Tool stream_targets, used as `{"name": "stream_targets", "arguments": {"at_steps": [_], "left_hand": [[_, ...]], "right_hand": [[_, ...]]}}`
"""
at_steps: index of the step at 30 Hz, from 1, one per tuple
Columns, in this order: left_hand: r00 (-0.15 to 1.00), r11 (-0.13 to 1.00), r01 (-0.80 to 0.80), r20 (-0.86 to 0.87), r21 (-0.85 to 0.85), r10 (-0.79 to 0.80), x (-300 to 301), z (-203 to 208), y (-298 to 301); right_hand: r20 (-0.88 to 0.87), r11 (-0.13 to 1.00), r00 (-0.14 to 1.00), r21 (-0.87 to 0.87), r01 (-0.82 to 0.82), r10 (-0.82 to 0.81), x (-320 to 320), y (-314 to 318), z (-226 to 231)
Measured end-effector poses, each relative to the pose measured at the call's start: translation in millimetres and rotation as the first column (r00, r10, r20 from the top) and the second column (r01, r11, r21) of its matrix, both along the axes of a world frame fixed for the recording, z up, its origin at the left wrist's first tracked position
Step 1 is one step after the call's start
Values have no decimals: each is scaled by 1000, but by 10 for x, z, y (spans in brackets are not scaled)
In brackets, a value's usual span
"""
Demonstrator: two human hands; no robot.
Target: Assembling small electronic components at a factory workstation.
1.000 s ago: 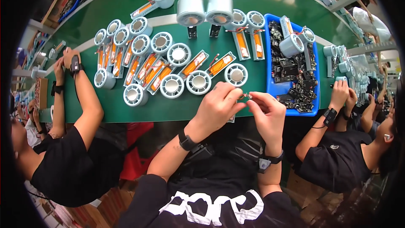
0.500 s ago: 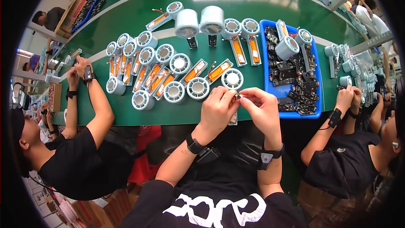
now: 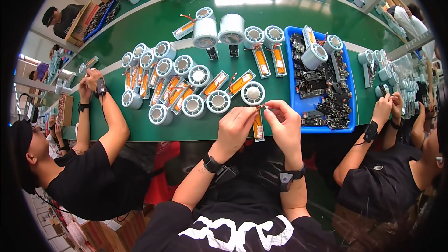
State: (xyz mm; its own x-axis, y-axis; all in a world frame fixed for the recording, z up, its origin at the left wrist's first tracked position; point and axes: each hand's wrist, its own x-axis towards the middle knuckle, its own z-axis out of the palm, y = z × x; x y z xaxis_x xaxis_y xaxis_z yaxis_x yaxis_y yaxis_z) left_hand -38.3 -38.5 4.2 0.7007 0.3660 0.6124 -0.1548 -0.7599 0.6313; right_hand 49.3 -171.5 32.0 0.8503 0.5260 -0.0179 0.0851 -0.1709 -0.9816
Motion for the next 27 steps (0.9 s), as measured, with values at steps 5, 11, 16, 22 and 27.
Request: {"name": "stream_targets", "arguments": {"at_steps": [5, 11, 16, 22, 27], "left_hand": [[999, 999, -41, -24, -27, 40, -14, 7, -27], [996, 991, -70, -71, -115, 62, -13, 9, -24], [991, 995, -67, -109, 77, 76, -16, 48, 8], [983, 902, 30, -174, 430, 50, -61, 110, 53], [947, 843, 134, -317, 520, 45, -94, 120, 54]], "right_hand": [[37, 998, 997, -9, 61, -61, -110, 40, -111], [155, 993, 982, -29, 116, -110, -269, 19, -133], [495, 983, 864, -95, 159, -92, -353, -22, -170], [560, 980, 825, -112, 168, -77, -410, -37, -161], [611, 975, 788, -122, 184, -72, -412, -23, -175]]}}
